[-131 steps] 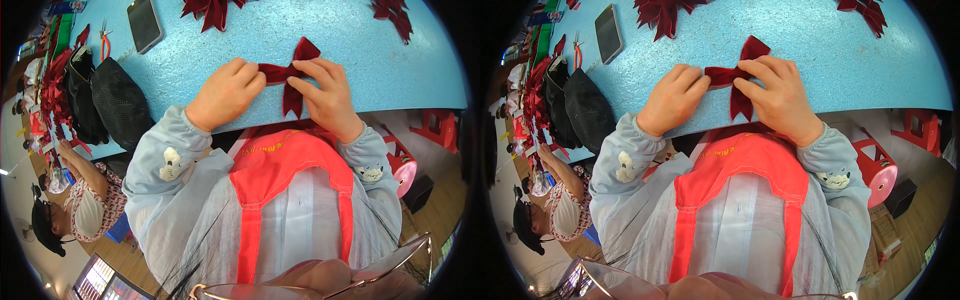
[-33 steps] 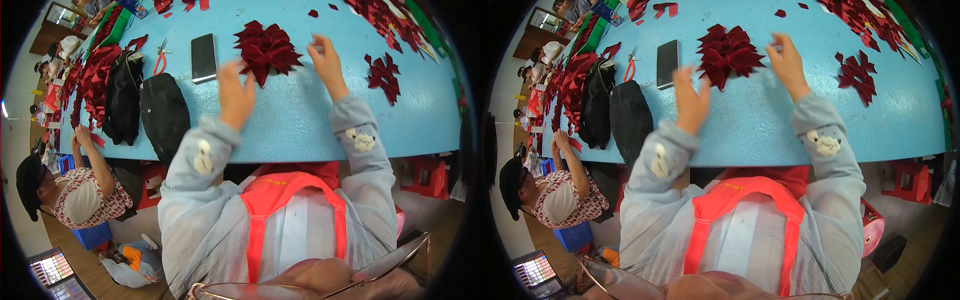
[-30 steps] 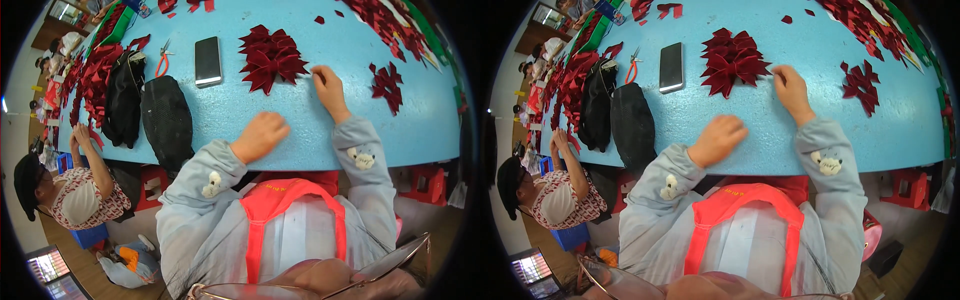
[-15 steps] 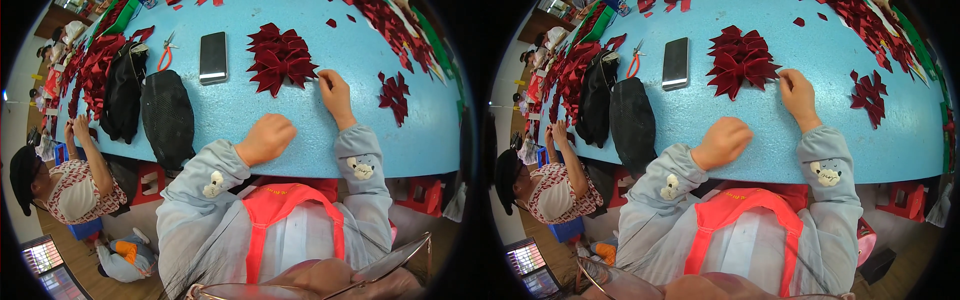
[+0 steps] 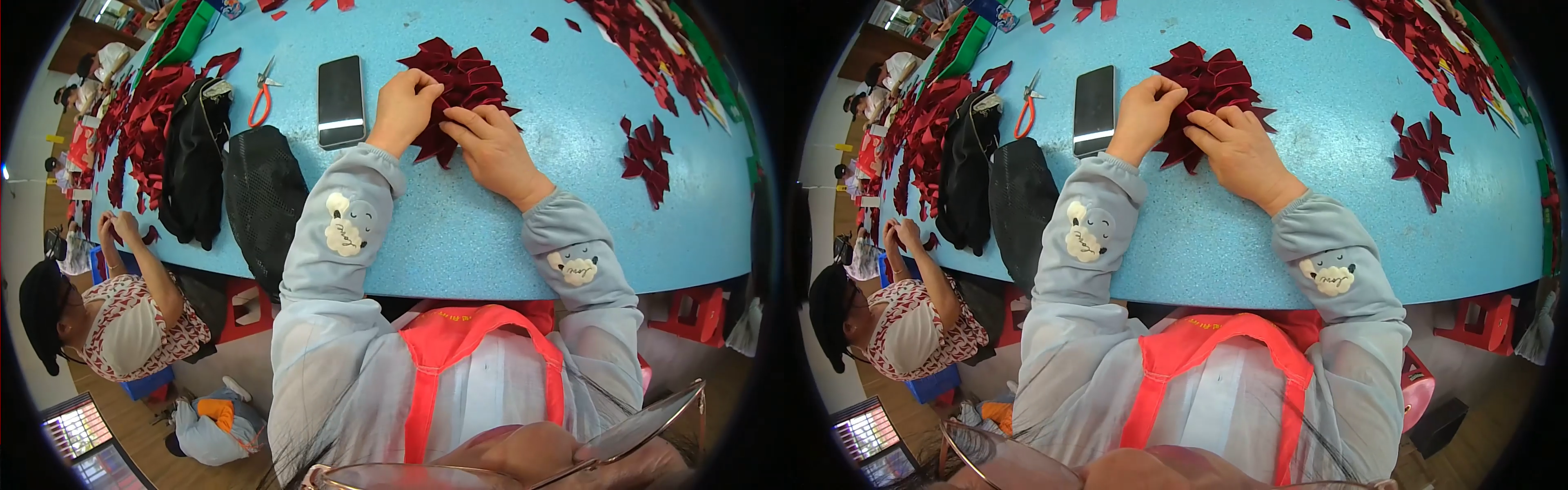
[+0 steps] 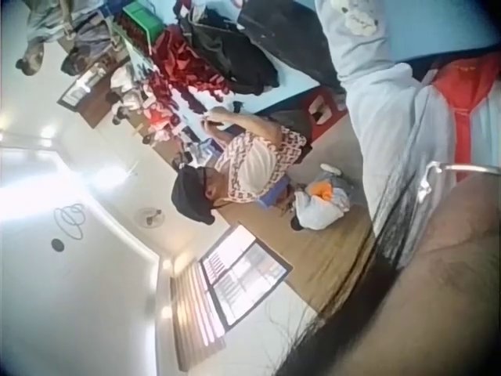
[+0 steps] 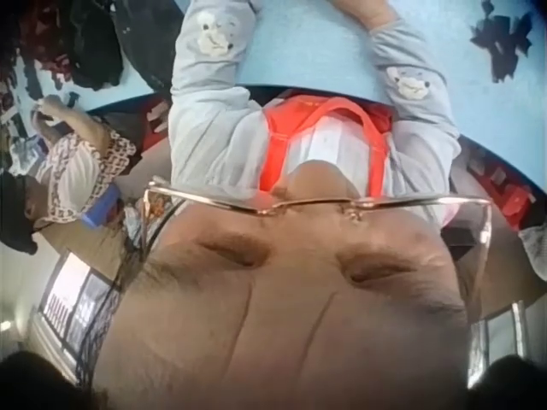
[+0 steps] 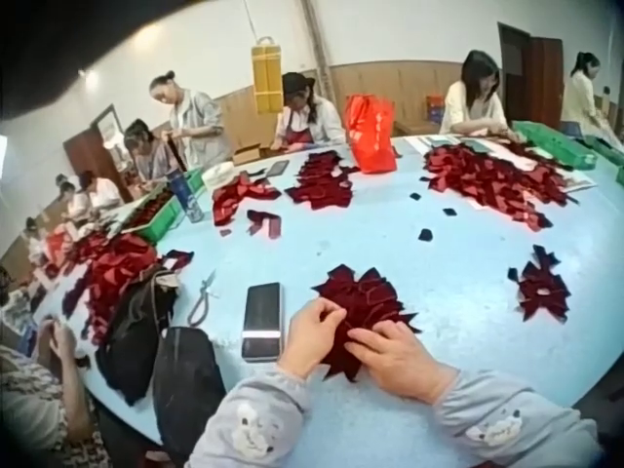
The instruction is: Manually assemble red fabric strips into decorative bows at a workstation.
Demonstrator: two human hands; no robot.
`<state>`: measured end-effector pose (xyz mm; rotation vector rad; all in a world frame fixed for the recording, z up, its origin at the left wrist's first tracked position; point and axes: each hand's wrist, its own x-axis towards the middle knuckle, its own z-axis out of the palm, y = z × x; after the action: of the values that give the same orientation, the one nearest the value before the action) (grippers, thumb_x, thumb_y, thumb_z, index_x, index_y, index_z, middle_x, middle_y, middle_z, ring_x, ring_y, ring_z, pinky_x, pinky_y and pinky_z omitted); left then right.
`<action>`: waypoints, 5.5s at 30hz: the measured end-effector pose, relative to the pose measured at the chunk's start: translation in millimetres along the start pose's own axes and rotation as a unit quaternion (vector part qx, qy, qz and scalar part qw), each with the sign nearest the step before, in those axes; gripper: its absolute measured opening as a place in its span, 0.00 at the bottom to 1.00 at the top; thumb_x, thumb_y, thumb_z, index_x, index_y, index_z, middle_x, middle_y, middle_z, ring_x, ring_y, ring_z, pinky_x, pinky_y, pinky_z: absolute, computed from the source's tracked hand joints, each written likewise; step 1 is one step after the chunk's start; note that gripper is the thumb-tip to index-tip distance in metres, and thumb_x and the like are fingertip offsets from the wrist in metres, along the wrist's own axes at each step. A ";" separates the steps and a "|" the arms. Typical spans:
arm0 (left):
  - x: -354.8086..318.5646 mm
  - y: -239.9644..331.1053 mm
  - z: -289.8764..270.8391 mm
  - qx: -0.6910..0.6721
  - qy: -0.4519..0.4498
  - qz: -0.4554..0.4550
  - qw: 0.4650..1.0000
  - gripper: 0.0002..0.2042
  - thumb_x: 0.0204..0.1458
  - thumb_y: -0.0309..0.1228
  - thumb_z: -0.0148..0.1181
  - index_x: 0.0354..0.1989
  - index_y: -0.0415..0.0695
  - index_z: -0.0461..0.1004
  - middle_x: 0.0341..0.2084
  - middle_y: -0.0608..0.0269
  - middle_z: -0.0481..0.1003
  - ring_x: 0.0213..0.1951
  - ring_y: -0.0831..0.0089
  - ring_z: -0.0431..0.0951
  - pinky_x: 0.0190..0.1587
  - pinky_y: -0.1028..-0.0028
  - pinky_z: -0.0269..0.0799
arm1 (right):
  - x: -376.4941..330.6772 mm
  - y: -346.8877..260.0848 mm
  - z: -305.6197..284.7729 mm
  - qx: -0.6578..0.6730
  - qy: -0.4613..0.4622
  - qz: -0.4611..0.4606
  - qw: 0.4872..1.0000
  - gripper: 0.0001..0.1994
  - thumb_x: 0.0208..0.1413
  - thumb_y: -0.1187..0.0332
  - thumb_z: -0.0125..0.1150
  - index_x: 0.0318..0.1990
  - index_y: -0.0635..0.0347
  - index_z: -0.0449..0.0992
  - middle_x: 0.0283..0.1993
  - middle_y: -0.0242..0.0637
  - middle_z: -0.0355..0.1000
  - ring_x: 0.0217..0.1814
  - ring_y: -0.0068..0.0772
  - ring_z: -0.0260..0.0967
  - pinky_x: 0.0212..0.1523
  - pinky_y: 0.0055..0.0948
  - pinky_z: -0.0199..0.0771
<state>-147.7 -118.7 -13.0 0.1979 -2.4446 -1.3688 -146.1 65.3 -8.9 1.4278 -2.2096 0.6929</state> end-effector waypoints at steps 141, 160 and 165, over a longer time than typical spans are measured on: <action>-241.6 169.1 -18.4 -0.355 -0.224 -0.219 0.881 0.07 0.52 0.28 0.61 0.36 0.37 0.74 0.27 0.65 0.76 0.27 0.81 0.73 0.33 0.81 0.70 | -102.7 -121.1 -123.7 0.603 0.158 0.360 0.694 0.10 0.54 0.79 0.52 0.44 0.64 0.75 0.41 0.32 0.74 0.38 0.18 0.70 0.40 0.20 0.72; -194.0 129.1 -30.9 -0.432 -0.060 -0.119 0.892 0.03 0.49 0.23 0.61 0.28 0.37 0.73 0.26 0.64 0.76 0.29 0.80 0.73 0.35 0.79 0.69 | -16.3 -93.8 -105.8 0.666 0.126 0.278 0.681 0.09 0.56 0.75 0.55 0.44 0.64 0.74 0.39 0.32 0.74 0.36 0.20 0.72 0.38 0.20 0.74; -181.9 131.9 -27.2 -0.462 -0.037 -0.104 0.880 0.04 0.50 0.22 0.60 0.28 0.37 0.71 0.25 0.65 0.75 0.28 0.81 0.73 0.33 0.80 0.68 | -6.3 -84.1 -114.3 0.665 0.130 0.264 0.686 0.11 0.56 0.75 0.54 0.46 0.64 0.74 0.41 0.33 0.74 0.39 0.20 0.72 0.40 0.20 0.74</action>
<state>37.3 -20.1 72.5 0.1656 -1.5756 -2.4860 -57.6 110.1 92.8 0.8733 -1.7112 2.8827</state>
